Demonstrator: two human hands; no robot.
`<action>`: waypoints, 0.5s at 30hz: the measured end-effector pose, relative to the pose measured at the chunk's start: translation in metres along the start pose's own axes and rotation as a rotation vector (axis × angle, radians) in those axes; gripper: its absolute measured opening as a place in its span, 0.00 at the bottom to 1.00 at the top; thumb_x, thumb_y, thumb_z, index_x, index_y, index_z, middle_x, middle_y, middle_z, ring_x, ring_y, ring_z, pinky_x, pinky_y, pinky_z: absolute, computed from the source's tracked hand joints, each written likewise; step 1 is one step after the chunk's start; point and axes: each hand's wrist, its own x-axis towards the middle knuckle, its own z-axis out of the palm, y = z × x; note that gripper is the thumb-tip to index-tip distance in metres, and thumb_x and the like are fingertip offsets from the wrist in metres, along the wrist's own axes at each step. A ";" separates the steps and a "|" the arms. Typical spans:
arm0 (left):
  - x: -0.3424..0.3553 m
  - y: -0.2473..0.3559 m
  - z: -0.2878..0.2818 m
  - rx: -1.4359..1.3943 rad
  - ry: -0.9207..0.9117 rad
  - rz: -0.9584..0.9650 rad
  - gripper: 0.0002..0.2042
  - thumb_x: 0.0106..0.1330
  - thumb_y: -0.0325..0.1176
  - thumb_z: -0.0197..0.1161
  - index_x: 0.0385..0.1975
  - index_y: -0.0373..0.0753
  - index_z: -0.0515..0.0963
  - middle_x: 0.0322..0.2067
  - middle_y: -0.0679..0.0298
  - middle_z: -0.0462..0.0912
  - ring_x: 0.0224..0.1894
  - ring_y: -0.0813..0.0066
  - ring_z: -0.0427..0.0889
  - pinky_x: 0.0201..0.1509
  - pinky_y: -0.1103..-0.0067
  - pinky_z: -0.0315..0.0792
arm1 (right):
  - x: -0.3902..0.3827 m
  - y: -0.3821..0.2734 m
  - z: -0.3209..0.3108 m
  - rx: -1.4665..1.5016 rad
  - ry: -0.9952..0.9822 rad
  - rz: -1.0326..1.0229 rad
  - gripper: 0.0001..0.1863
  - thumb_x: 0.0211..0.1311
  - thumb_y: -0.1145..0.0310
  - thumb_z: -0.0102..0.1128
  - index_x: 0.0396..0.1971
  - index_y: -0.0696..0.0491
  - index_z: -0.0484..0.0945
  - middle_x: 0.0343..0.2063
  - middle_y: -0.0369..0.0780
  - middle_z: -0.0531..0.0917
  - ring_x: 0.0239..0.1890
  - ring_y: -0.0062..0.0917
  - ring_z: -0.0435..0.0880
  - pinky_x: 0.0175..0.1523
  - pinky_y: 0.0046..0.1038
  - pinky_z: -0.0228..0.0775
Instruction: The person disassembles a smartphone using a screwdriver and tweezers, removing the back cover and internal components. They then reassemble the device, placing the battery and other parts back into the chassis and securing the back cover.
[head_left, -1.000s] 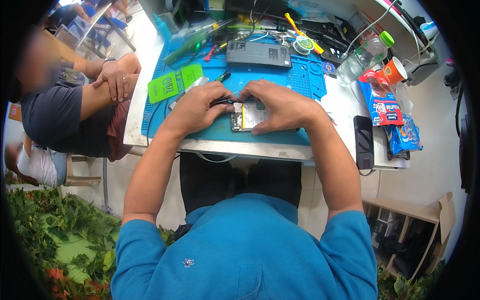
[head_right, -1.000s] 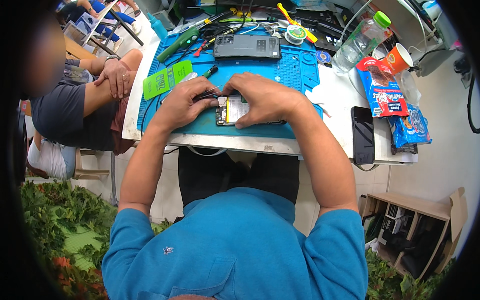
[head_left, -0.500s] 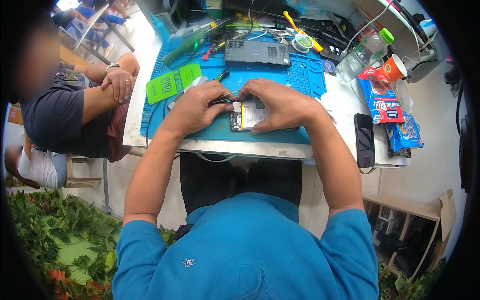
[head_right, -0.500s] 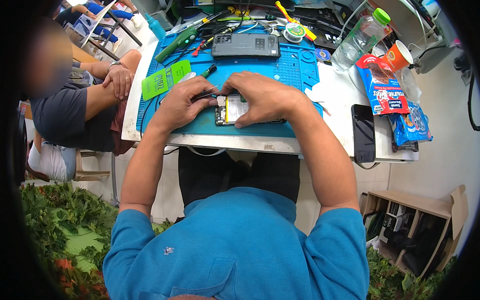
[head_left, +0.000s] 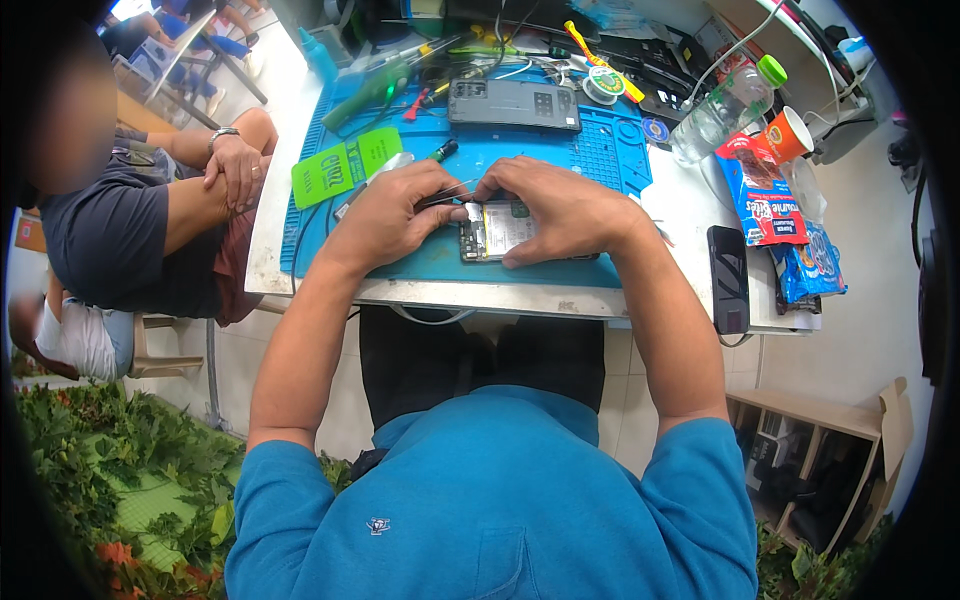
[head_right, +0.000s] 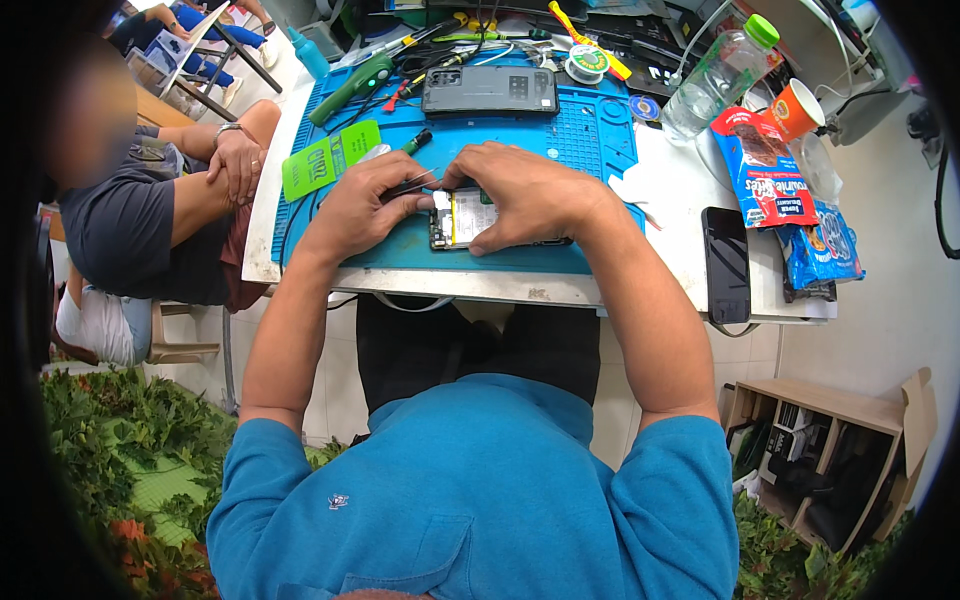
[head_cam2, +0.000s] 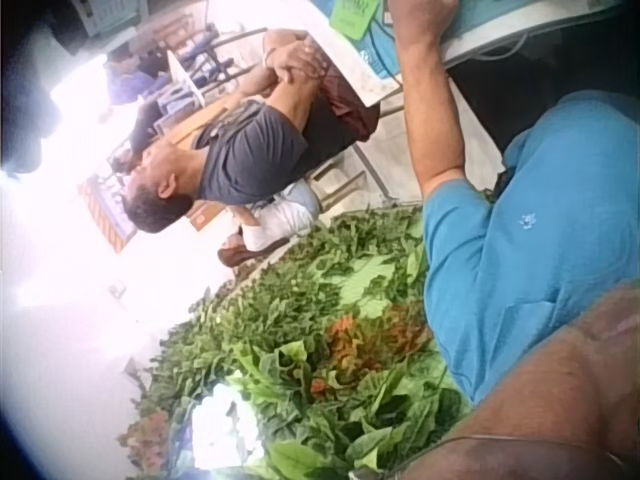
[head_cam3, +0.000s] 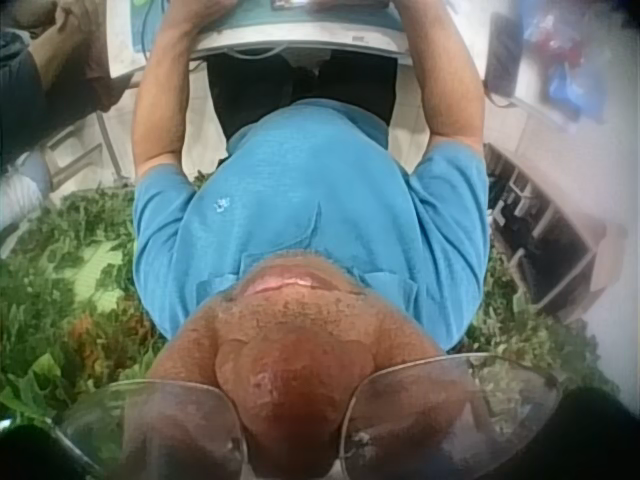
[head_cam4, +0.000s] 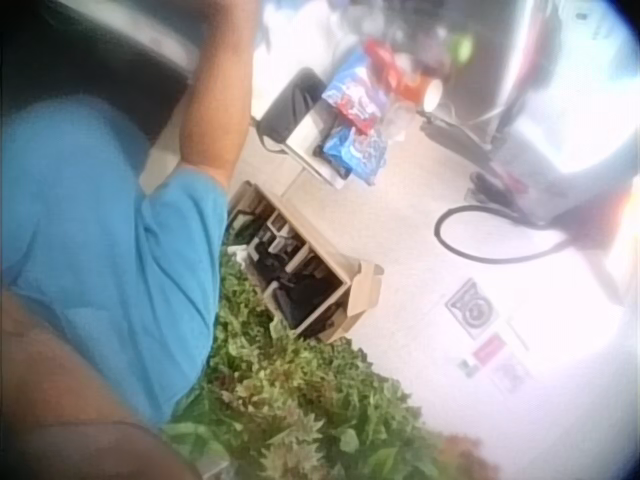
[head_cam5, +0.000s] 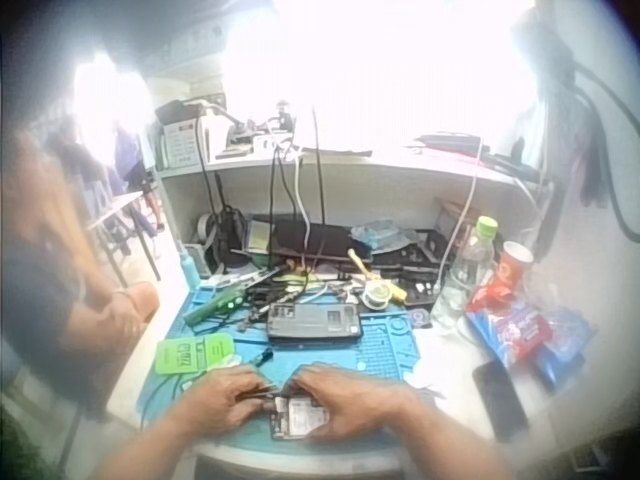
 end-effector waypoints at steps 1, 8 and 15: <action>0.000 0.000 0.000 -0.006 -0.006 -0.017 0.11 0.68 0.32 0.80 0.47 0.37 0.90 0.39 0.58 0.89 0.43 0.58 0.85 0.49 0.66 0.77 | 0.000 0.000 0.000 0.001 -0.003 0.000 0.42 0.47 0.62 0.88 0.64 0.58 0.81 0.59 0.50 0.85 0.67 0.46 0.82 0.74 0.42 0.74; 0.002 0.000 -0.001 -0.035 -0.010 -0.048 0.11 0.71 0.35 0.80 0.47 0.38 0.90 0.39 0.59 0.89 0.43 0.60 0.85 0.48 0.68 0.77 | 0.000 0.002 0.000 0.023 0.015 -0.020 0.41 0.48 0.61 0.88 0.64 0.58 0.81 0.59 0.50 0.85 0.67 0.47 0.82 0.74 0.42 0.74; 0.007 0.003 -0.004 -0.068 -0.042 -0.208 0.13 0.75 0.40 0.77 0.45 0.35 0.89 0.38 0.57 0.88 0.39 0.64 0.83 0.46 0.70 0.77 | 0.002 -0.001 0.002 0.088 0.085 0.003 0.32 0.63 0.49 0.84 0.57 0.56 0.85 0.49 0.49 0.88 0.56 0.45 0.87 0.60 0.42 0.79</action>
